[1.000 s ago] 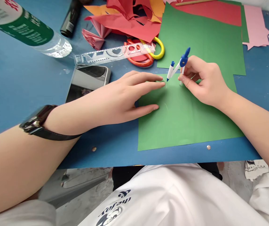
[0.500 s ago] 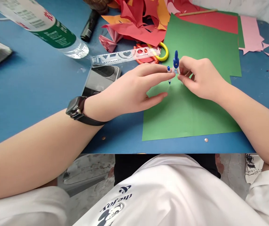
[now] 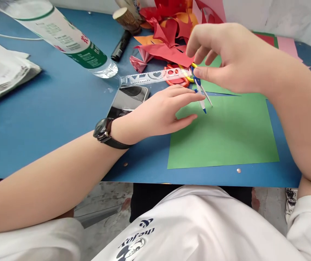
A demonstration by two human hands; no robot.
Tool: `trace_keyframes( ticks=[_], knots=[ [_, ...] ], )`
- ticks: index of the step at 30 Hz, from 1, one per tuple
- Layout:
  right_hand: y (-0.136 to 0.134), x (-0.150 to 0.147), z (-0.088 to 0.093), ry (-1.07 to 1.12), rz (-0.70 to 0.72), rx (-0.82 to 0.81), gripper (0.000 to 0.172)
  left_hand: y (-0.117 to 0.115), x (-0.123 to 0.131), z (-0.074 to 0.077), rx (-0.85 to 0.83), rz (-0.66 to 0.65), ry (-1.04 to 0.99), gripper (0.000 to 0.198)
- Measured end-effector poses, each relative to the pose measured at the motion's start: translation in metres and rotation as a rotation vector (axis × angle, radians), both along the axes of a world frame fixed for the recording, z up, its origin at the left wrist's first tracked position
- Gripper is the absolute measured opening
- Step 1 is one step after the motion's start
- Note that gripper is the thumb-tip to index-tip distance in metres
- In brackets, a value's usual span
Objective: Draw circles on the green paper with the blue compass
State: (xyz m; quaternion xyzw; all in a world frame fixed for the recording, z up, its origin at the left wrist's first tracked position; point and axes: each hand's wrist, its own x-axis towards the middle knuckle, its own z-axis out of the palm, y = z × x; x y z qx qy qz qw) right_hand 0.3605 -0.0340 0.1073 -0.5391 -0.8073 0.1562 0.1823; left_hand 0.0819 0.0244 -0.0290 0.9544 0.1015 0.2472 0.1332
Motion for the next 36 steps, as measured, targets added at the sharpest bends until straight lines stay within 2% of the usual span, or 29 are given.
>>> trace_keyframes(
  ticks=[4,10,15,18,25,29,33,36],
  knots=[
    [0.007,-0.013,-0.008,-0.021,0.057,0.030,0.038,-0.004,-0.001,0.002,-0.028,0.009,0.031,0.054],
    [0.009,-0.004,-0.019,0.113,0.010,0.041,0.025,-0.004,-0.007,0.008,0.000,0.001,0.042,0.049],
    [0.010,-0.004,-0.025,0.163,0.019,0.094,0.030,0.001,-0.010,0.008,-0.002,-0.012,0.041,0.044],
    [0.010,-0.007,-0.028,0.150,0.058,0.105,0.027,0.001,-0.011,0.007,0.001,0.000,0.039,0.044],
    [0.008,-0.005,-0.029,0.212,0.065,0.080,0.028,-0.002,-0.014,0.007,0.013,-0.004,0.025,0.043],
    [0.008,-0.003,-0.032,0.206,0.046,0.086,0.027,0.000,-0.014,0.006,-0.037,0.000,0.025,0.043],
    [0.006,-0.003,-0.028,0.150,-0.006,0.116,0.022,0.010,-0.016,0.004,-0.031,0.077,-0.123,0.033],
    [0.007,-0.003,-0.021,0.016,-0.071,0.139,0.020,0.018,-0.020,0.005,-0.008,0.143,-0.174,0.030]
  ],
)
